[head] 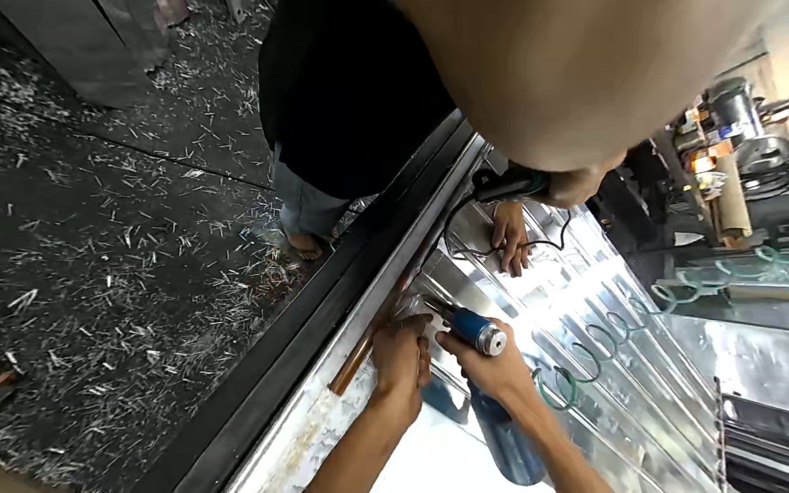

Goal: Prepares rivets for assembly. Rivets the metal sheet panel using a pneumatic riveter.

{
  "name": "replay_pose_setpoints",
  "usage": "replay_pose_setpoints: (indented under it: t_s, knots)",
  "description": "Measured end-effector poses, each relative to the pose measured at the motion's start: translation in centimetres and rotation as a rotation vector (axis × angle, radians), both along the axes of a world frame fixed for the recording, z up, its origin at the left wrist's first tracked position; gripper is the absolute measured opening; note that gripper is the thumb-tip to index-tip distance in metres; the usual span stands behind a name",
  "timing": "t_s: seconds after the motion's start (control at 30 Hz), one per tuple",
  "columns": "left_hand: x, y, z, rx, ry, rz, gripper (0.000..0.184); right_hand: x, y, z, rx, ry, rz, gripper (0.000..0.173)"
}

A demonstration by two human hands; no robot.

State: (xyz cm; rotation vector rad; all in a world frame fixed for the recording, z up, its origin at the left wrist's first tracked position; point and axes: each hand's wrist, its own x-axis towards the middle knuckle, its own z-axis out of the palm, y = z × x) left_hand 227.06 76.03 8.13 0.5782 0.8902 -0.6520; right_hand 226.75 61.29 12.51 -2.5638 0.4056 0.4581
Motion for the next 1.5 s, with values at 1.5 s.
replay_pose_setpoints:
  t_s: [1.5]
  knots:
    - [-6.9,13.8,0.6,0.066,-0.318,-0.367,0.023,5.5,-0.2,1.6,-0.069,0.275,0.233,0.009]
